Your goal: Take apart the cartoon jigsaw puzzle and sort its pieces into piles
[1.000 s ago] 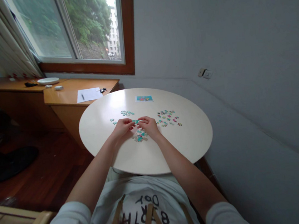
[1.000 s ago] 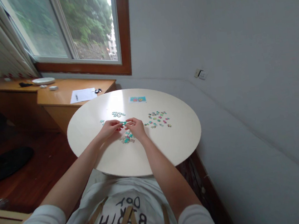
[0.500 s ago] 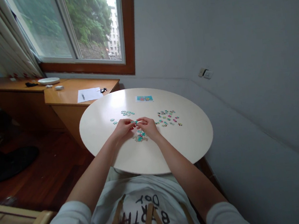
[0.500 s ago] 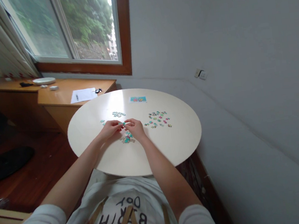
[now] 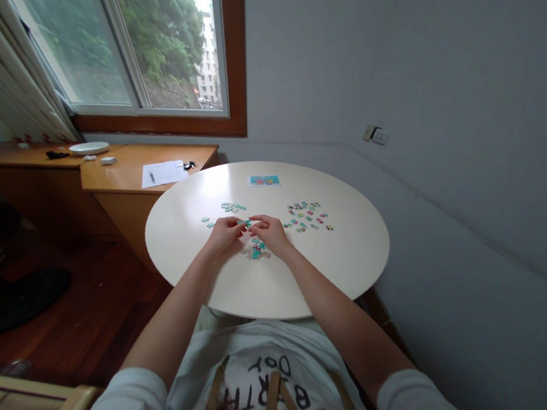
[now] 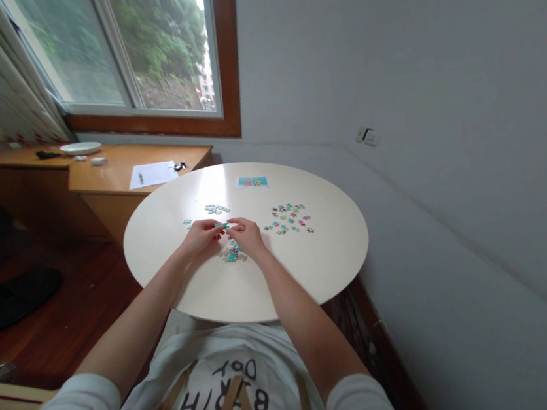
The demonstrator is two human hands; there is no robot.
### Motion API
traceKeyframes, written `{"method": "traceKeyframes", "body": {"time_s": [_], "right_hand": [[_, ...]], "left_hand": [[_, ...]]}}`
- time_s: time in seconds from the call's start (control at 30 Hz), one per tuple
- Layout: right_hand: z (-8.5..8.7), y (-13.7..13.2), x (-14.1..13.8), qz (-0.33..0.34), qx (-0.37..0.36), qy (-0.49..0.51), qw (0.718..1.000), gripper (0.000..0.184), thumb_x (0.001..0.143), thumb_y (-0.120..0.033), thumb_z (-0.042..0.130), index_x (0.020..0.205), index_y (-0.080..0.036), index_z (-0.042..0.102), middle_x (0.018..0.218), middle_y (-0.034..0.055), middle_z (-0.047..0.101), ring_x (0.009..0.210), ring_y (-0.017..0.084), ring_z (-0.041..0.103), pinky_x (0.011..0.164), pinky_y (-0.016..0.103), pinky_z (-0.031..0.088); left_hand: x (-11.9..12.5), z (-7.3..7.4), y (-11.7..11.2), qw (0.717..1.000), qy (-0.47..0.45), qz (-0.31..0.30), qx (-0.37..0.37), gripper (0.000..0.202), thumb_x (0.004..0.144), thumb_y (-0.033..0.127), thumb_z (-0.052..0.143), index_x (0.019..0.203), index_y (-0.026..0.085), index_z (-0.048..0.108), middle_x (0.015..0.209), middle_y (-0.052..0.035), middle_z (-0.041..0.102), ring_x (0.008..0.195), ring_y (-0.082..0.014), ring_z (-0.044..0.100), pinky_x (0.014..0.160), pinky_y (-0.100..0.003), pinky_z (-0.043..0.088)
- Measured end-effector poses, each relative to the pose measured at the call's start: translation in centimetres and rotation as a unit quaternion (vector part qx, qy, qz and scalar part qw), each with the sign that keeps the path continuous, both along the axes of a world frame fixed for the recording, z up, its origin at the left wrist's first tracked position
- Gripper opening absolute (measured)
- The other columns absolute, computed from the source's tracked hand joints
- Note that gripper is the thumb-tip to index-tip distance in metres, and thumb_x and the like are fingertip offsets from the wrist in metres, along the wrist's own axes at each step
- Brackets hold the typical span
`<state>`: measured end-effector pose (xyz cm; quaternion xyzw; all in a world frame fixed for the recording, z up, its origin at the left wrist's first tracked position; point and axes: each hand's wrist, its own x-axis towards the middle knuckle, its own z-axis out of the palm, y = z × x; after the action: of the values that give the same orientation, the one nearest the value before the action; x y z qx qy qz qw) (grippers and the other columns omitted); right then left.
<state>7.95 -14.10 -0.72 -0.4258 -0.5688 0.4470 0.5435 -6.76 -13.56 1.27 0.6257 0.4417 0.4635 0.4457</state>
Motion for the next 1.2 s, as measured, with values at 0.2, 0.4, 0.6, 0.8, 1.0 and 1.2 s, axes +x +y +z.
{"method": "traceKeyframes", "body": {"time_s": [0.2,0.4,0.6,0.8,1.0,1.2], "right_hand": [[0.32,-0.31,0.06,-0.005,0.001,-0.011,1.0,0.026,0.065,-0.018,0.063,0.091,-0.017,0.062,0.06,-0.0027,0.066,0.057,0.012,0.064,0.059,0.025,0.052],[0.33,-0.34,0.0,-0.01,0.006,-0.025,1.0,0.026,0.065,-0.019,0.062,0.091,-0.017,0.063,0.06,-0.0018,0.066,0.056,0.013,0.063,0.058,0.026,0.051],[0.29,-0.24,-0.04,-0.014,0.006,-0.027,1.0,0.024,0.065,-0.019,0.061,0.09,-0.016,0.063,0.059,-0.0028,0.065,0.055,0.011,0.061,0.058,0.024,0.05],[0.27,-0.24,-0.04,-0.009,0.005,-0.025,1.0,0.023,0.066,-0.018,0.06,0.088,-0.016,0.063,0.058,-0.0034,0.064,0.054,0.011,0.06,0.058,0.024,0.05],[0.03,-0.12,-0.06,-0.012,0.009,-0.035,0.999,0.022,0.067,-0.018,0.059,0.089,-0.017,0.063,0.058,-0.0025,0.064,0.057,0.012,0.061,0.058,0.025,0.05],[-0.02,-0.11,0.0,-0.008,0.015,-0.036,0.999,0.021,0.067,-0.018,0.06,0.088,-0.017,0.063,0.057,-0.0028,0.063,0.055,0.012,0.061,0.058,0.025,0.05]], "left_hand": [[-0.06,-0.02,0.0,0.999,-0.023,0.029,-0.013,0.026,0.061,0.037,0.07,0.061,0.014,0.061,0.057,-0.0009,0.058,0.051,-0.0095,0.049,0.054,-0.025,0.039],[-0.11,0.02,0.05,0.998,-0.034,0.054,-0.017,0.023,0.062,0.034,0.069,0.064,0.013,0.061,0.057,-0.0012,0.058,0.05,-0.0093,0.049,0.053,-0.025,0.039],[-0.19,0.16,0.14,0.997,-0.027,0.076,0.003,0.021,0.062,0.033,0.067,0.063,0.013,0.062,0.055,-0.0005,0.057,0.047,-0.0086,0.046,0.049,-0.024,0.037],[-0.17,0.46,-0.05,0.995,-0.011,0.101,0.017,0.018,0.064,0.031,0.063,0.059,0.014,0.06,0.053,0.0002,0.056,0.045,-0.0082,0.043,0.047,-0.024,0.035],[-0.37,0.14,0.3,0.993,0.005,0.114,0.032,0.019,0.065,0.032,0.062,0.056,0.015,0.059,0.049,0.002,0.052,0.044,-0.0081,0.041,0.047,-0.024,0.033],[-0.52,-0.32,0.77,0.99,0.002,0.14,0.031,0.019,0.065,0.03,0.062,0.054,0.015,0.057,0.044,0.0042,0.045,0.043,-0.0083,0.038,0.045,-0.024,0.029]]}}
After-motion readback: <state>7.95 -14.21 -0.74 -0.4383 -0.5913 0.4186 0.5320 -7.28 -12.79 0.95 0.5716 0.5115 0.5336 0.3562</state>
